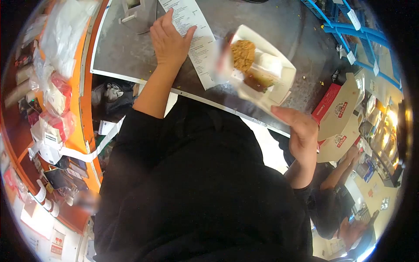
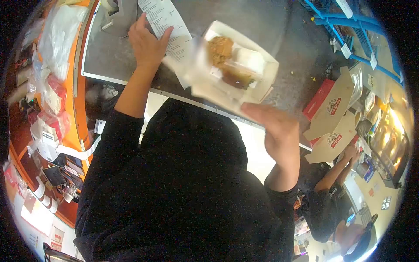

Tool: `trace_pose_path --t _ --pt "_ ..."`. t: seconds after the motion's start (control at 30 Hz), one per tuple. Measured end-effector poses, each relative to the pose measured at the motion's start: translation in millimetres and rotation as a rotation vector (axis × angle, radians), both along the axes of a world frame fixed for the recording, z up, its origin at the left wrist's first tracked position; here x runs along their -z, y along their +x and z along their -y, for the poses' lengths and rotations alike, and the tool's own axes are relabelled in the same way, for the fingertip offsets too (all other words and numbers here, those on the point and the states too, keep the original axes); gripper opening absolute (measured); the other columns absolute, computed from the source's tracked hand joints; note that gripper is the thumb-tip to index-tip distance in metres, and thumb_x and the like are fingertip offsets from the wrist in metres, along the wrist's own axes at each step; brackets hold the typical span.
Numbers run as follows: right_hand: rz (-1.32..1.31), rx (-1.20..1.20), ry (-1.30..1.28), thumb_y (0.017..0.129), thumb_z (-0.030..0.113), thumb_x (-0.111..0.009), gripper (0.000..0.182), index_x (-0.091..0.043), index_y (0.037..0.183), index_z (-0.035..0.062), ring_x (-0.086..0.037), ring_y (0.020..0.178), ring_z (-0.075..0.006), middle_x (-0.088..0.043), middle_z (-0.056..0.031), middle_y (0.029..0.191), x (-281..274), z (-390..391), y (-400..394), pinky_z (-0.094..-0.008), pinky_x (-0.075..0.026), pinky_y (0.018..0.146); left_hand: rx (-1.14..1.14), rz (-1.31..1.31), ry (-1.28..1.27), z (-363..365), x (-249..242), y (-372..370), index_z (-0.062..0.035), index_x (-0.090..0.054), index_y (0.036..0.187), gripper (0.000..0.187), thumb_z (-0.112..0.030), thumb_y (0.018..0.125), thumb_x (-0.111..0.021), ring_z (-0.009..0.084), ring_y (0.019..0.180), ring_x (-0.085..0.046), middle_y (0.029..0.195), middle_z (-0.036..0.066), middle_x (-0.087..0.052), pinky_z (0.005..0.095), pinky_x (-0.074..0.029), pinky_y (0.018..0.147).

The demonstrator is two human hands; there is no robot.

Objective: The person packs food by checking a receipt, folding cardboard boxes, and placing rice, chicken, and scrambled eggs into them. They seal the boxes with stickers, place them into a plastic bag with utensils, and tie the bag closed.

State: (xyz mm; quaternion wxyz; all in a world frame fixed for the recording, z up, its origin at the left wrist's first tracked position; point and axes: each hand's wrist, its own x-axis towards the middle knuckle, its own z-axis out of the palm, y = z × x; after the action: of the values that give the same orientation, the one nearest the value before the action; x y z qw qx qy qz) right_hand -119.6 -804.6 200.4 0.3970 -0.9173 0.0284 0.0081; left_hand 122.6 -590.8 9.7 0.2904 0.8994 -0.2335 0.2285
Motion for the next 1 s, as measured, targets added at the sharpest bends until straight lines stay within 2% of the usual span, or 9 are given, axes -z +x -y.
trace_pose_path --t 0.23,0.3,0.37,0.47,0.53,0.57,0.7,0.87,1.0 --pt "-0.066 -0.017 -0.009 0.067 -0.007 -0.064 0.035 -0.069 0.098 0.0077 -0.064 0.099 -0.0277 -0.069 -0.008 0.095 2.7 2.0 -7.3 -0.0369 -0.05 0.085 0.056 -0.359 -0.354 -14.2 -28.3 -5.6 -0.0021 -0.054 0.119 0.054 -0.025 0.076 -0.076 0.0318 0.087 -0.051 0.099 0.013 -0.054 0.0375 -0.045 0.078" --pt "-0.114 0.078 -0.086 0.066 -0.007 -0.067 0.034 -0.067 0.097 0.0073 -0.062 0.102 -0.0262 -0.069 -0.0084 0.097 10.5 25.2 -24.5 -0.0375 -0.045 0.09 0.215 -0.176 -0.494 -41.1 -41.6 -12.4 -0.0019 -0.06 0.101 0.03 -0.021 0.08 -0.069 0.0283 0.072 -0.05 0.082 0.011 -0.054 0.0361 -0.044 0.068" --pt "-0.187 0.317 -0.036 0.069 -0.006 -0.068 0.029 -0.066 0.096 0.0053 -0.062 0.098 -0.0249 -0.069 -0.0085 0.096 26.6 35.9 -43.1 -0.0371 -0.044 0.091 0.309 0.059 -0.433 -74.5 -57.8 -39.7 -0.0036 -0.06 0.088 0.016 -0.02 0.089 -0.061 0.0266 0.072 -0.051 0.085 0.01 -0.056 0.037 -0.045 0.071" --pt "-0.103 0.677 -0.021 0.076 0.004 -0.073 0.023 -0.063 0.098 0.0028 -0.057 0.1 -0.0252 -0.063 -0.0125 0.106 62.0 25.1 -41.8 -0.037 -0.042 0.093 0.617 -0.021 -0.05 -88.4 -93.6 -86.7 -0.0135 -0.06 0.078 0.015 -0.019 0.073 -0.073 0.024 0.066 -0.05 0.079 0.004 -0.055 0.034 -0.039 0.06" --pt "-0.004 0.869 -0.236 0.076 0.007 -0.075 0.026 -0.062 0.099 0.0026 -0.055 0.106 -0.0281 -0.058 -0.0166 0.112 74.2 5.0 -22.9 -0.038 -0.041 0.094 0.423 -0.05 -0.079 -38.9 -100.0 -114.9 -0.0062 -0.061 0.105 0.041 -0.019 0.071 -0.08 0.0277 0.08 -0.054 0.092 0.012 -0.058 0.0368 -0.044 0.072" --pt "0.019 0.662 -0.574 0.087 0.019 -0.068 0.036 -0.058 0.116 0.0011 -0.051 0.111 -0.0328 -0.051 -0.0215 0.119 77.0 3.2 -21.0 -0.0398 -0.04 0.095 0.325 -0.18 -0.033 -20.9 -97.5 -117.1 -0.0038 -0.06 0.115 0.048 -0.025 0.075 -0.076 0.0294 0.087 -0.054 0.101 0.011 -0.055 0.0402 -0.046 0.075" --pt "-0.339 0.48 -0.216 0.102 0.042 -0.034 0.058 -0.036 0.143 0.0003 -0.051 0.112 -0.0343 -0.053 -0.0239 0.119 88.7 -1.0 -18.2 -0.0397 -0.039 0.097 0.257 -0.689 0.087 10.4 -87.3 -118.2 0.0049 -0.044 0.132 0.054 -0.024 0.09 -0.061 0.0378 0.103 -0.052 0.117 0.023 -0.05 0.0452 -0.043 0.088" --pt "-0.464 0.578 0.321 0.101 0.039 -0.043 0.054 -0.043 0.137 -0.0014 -0.049 0.118 -0.0225 -0.055 -0.0172 0.125 106.5 18.8 -6.9 -0.0356 -0.039 0.097 0.236 -1.18 -0.044 11.0 -86.9 -106.7 0.0039 -0.035 0.137 0.06 -0.028 0.092 -0.057 0.0447 0.116 -0.045 0.125 0.027 -0.045 0.0498 -0.036 0.099" --pt "-0.438 0.539 0.459 0.094 0.039 -0.058 0.063 -0.038 0.136 -0.003 -0.048 0.118 -0.0232 -0.051 -0.0164 0.128 100.2 28.8 2.2 -0.0358 -0.038 0.098 0.316 -1.148 -0.128 1.5 -74.1 -112.6 0.0024 -0.027 0.14 0.073 -0.032 0.087 -0.064 0.0459 0.114 -0.043 0.123 0.028 -0.043 0.0508 -0.037 0.099"
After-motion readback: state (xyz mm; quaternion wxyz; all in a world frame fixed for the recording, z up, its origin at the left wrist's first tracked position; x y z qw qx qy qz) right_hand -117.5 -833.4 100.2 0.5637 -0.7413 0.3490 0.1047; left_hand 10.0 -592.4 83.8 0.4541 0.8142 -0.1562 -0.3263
